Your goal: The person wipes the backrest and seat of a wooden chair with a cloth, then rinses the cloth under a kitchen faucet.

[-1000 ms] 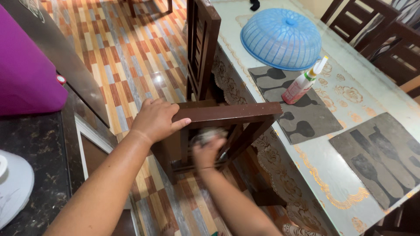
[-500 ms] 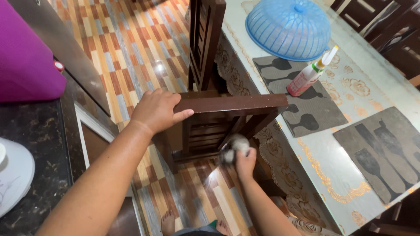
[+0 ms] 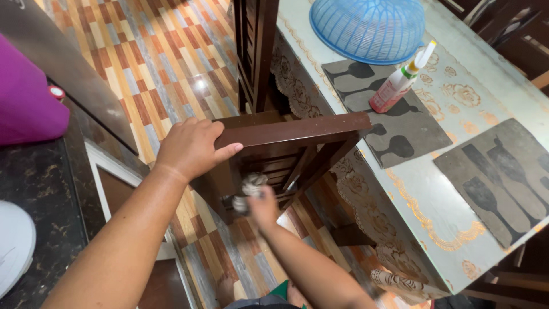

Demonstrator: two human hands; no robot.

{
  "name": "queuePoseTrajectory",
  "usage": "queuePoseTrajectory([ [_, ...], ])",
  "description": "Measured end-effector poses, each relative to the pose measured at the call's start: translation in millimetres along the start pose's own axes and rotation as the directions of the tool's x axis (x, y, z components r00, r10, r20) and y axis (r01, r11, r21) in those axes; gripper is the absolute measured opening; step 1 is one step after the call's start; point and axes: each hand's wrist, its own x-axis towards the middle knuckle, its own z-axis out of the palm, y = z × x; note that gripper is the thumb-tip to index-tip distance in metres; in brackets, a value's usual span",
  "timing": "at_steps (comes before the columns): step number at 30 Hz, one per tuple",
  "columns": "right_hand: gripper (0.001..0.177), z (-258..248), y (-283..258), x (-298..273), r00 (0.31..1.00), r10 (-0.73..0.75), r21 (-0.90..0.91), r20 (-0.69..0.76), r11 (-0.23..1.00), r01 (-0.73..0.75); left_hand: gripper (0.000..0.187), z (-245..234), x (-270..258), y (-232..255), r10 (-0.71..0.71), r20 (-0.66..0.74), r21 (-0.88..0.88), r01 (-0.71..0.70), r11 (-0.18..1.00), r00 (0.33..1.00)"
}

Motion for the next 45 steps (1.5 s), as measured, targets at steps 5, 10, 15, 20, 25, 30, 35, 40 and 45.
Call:
queuePoseTrajectory([
  [5,0.034,-46.3,-50.3,22.5,0.908,0.292,0.297,-0.302,0.934,-0.201,0.063,-1.8,3.2,2.6,-0.047,0.080,-0.012,0.048,0.999,0.996],
  [10,0.058,43.8,-82.2,1.9,0.903,-0.103,0.026,-0.417,0.992,0.125,0.061,0.4,-0.3,-1.2,0.029,-0.016,0.024,-0.028,0.999,0.999],
  [15,0.066,34.3,-9.9,-32.9,0.981,0.132,0.305,0.143,0.937,-0.170,0.060,1.8,-1.6,0.8,-0.010,-0.008,-0.032,0.010,0.999,1.000],
  [20,0.046,-40.5,101.6,6.3,0.861,0.492,0.848,0.126,0.397,-0.351,0.061,-0.4,-0.2,1.4,-0.016,0.009,0.007,0.016,1.000,1.000],
  [25,0.036,15.3,72.4,75.3,0.805,0.574,0.790,-0.149,0.558,-0.252,0.060,1.8,-0.3,-0.2,-0.003,-0.009,0.007,0.003,1.000,1.000],
  [30,0.030,79.0,30.6,12.6,0.811,0.583,0.551,0.044,0.663,-0.507,0.059,3.8,-0.9,-2.0,0.031,-0.062,0.007,-0.031,1.000,0.998],
  [35,0.027,-30.0,92.3,11.5,0.756,0.574,0.762,0.316,0.322,-0.563,0.060,1.6,-2.1,-0.5,0.007,-0.021,0.032,-0.007,0.999,1.000],
  [40,0.033,-26.8,113.6,82.1,0.791,0.610,0.885,0.050,0.340,-0.319,0.062,2.1,-1.5,0.4,-0.030,0.008,0.037,0.029,0.999,1.000],
  [45,0.025,61.7,79.4,40.5,0.714,0.659,0.758,0.237,0.335,-0.560,0.070,18.0,6.8,27.5,-0.037,-0.127,0.353,0.080,0.932,0.991],
])
